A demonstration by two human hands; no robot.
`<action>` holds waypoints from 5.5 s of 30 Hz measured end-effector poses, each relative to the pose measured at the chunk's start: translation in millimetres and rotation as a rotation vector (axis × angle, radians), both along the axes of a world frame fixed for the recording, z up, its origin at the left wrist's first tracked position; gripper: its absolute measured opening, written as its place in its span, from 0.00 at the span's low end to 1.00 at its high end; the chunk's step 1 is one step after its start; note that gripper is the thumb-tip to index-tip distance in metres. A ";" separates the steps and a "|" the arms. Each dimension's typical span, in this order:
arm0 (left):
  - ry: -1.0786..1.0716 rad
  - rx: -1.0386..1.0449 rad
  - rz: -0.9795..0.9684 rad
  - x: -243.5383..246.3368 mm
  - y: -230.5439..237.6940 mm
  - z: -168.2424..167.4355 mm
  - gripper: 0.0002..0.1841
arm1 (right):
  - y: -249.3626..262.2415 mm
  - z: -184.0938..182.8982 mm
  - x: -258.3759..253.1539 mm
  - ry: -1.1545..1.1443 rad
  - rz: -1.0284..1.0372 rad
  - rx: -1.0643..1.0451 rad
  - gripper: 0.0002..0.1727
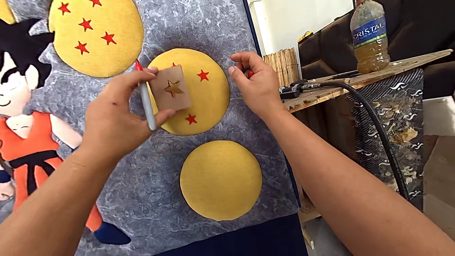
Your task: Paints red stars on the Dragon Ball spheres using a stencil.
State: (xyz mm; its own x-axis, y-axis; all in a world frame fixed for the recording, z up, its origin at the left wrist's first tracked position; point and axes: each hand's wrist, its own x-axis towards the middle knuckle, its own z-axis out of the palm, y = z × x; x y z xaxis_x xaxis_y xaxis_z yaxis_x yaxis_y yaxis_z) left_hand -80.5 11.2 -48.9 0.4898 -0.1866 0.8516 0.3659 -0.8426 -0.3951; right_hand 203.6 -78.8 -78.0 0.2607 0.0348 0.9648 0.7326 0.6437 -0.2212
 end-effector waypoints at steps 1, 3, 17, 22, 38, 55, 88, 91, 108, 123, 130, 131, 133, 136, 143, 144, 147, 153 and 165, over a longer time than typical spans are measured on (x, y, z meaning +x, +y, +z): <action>-0.011 -0.002 0.005 -1.0 0.1 0.9 0.40 | 0.5 0.2 -0.1 -0.006 -0.005 0.000 0.15; -0.010 0.002 -0.001 0.4 -1.2 0.9 0.39 | 1.0 0.6 -0.1 -0.014 -0.010 0.005 0.15; 0.010 0.023 -0.031 -16.3 18.4 22.4 0.42 | 4.4 2.5 0.1 -0.007 -0.019 0.042 0.14; -0.045 -0.026 0.013 -43.4 35.1 34.3 0.46 | 6.3 2.9 1.2 -0.007 -0.011 0.059 0.14; 0.094 0.012 -0.084 42.2 2.4 -10.9 0.37 | 7.3 2.5 0.9 0.007 -0.037 0.039 0.13; 0.138 0.034 -0.061 50.4 6.3 -12.7 0.34 | 8.7 2.4 0.5 -0.022 -0.055 0.049 0.13; 0.158 -0.024 0.043 45.7 0.8 -7.2 0.34 | 16.8 -21.5 -10.1 -0.626 -0.601 -0.053 0.31; 0.036 -0.091 -0.133 28.1 -13.1 -5.4 0.25 | 16.1 -21.0 -10.0 -0.618 -0.589 -0.065 0.31; -0.173 -0.094 -0.518 39.2 -5.0 -18.7 0.12 | 19.0 -22.6 -7.0 -0.619 -0.582 -0.048 0.30; 0.218 0.135 0.112 41.1 5.1 -4.7 0.33 | 18.0 -22.1 -5.9 -0.616 -0.541 -0.008 0.31; 0.165 -0.301 -0.181 23.1 2.4 15.3 0.43 | -4.0 -7.5 3.3 -0.176 -0.033 -0.006 0.31; 0.168 -0.308 -0.197 22.7 3.6 15.2 0.43 | -4.2 -7.3 3.1 -0.158 -0.022 -0.007 0.30; 0.176 -0.272 -0.160 23.3 4.5 14.0 0.43 | -3.8 -7.7 2.7 -0.158 -0.023 -0.010 0.29; 0.177 -0.148 -0.022 27.7 1.4 9.0 0.40 | -1.7 -8.8 2.5 -0.194 -0.052 0.000 0.29; 0.183 -0.030 0.058 35.9 -0.3 2.0 0.36 | 9.7 -16.6 -2.6 -0.445 -0.317 -0.053 0.39; 0.187 -0.021 0.065 36.8 -0.9 1.7 0.35 | 11.1 -17.2 -2.9 -0.474 -0.351 -0.053 0.39; 0.192 0.016 0.080 38.4 -1.1 1.7 0.34 | 14.2 -19.0 -2.3 -0.538 -0.418 -0.031 0.37; 0.206 0.067 0.097 38.7 0.9 0.1 0.31 | 16.0 -20.2 -1.9 -0.589 -0.459 -0.019 0.33; 0.203 0.139 0.082 40.2 5.5 -2.7 0.29 | 18.0 -21.6 -1.6 -0.609 -0.499 0.007 0.32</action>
State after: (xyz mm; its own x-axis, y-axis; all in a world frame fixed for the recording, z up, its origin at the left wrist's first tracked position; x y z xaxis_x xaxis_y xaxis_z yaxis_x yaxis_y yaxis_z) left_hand -40.3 16.8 -51.6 0.6663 -0.2477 0.7033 0.3319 -0.7461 -0.5772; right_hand 202.1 -60.8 -99.6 -0.3305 0.0458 0.9427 0.9264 0.2069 0.3147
